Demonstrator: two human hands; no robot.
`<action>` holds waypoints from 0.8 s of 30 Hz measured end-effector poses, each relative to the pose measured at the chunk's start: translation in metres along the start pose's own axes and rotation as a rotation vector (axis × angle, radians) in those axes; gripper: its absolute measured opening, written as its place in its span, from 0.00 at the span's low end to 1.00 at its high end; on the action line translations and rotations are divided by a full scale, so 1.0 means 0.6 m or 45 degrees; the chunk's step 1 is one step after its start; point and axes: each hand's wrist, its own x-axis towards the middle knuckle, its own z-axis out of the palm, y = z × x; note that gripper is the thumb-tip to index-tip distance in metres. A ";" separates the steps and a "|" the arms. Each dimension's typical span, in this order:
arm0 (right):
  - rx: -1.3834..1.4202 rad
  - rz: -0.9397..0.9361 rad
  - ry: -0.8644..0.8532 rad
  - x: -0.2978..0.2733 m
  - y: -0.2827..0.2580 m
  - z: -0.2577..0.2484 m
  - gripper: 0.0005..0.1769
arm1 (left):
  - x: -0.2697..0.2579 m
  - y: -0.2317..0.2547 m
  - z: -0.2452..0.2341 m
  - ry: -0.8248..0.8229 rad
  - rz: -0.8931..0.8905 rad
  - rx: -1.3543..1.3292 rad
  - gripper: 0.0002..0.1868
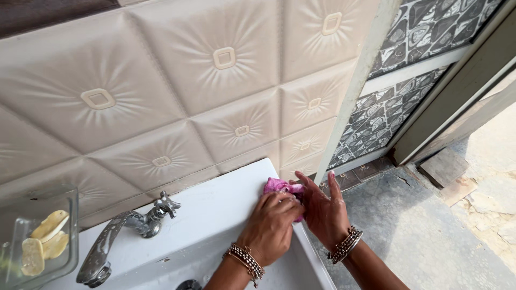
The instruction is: The person wipes down a bathroom sink, faucet, and toothbrush holder using a pink cloth and soapy water.
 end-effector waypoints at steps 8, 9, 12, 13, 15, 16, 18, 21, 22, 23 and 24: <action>-0.508 0.100 -0.078 -0.014 -0.026 -0.068 0.56 | 0.121 -0.050 -0.016 0.068 -0.106 0.407 0.11; -0.515 0.113 -0.050 -0.016 -0.029 -0.074 0.56 | 0.124 -0.038 -0.014 0.047 -0.148 0.467 0.11; -0.555 0.130 0.057 -0.023 -0.040 -0.091 0.55 | 0.148 0.022 0.010 -0.372 -0.300 0.513 0.12; -0.573 0.138 0.090 -0.027 -0.040 -0.097 0.54 | 0.148 0.047 0.021 -0.494 -0.339 0.499 0.11; -0.597 0.099 0.157 -0.038 -0.042 -0.112 0.53 | 0.136 0.094 0.039 -0.735 -0.413 0.474 0.09; -0.609 0.077 0.189 -0.041 -0.044 -0.119 0.52 | 0.119 0.111 0.042 -0.662 -0.347 0.453 0.10; -0.633 0.059 0.175 -0.054 -0.040 -0.132 0.50 | 0.081 0.142 0.051 -0.612 -0.270 0.347 0.12; -0.657 0.000 0.095 -0.082 -0.029 -0.145 0.48 | 0.000 0.193 0.084 -0.608 -0.177 0.064 0.12; -0.659 -0.026 0.057 -0.088 -0.028 -0.145 0.48 | -0.029 0.211 0.095 -0.458 -0.013 -0.017 0.11; -0.663 -0.013 0.047 -0.093 -0.029 -0.141 0.48 | -0.055 0.224 0.105 -0.309 0.150 -0.096 0.12; -0.668 0.000 0.038 -0.100 -0.030 -0.136 0.48 | -0.071 0.227 0.113 -0.160 0.313 -0.173 0.13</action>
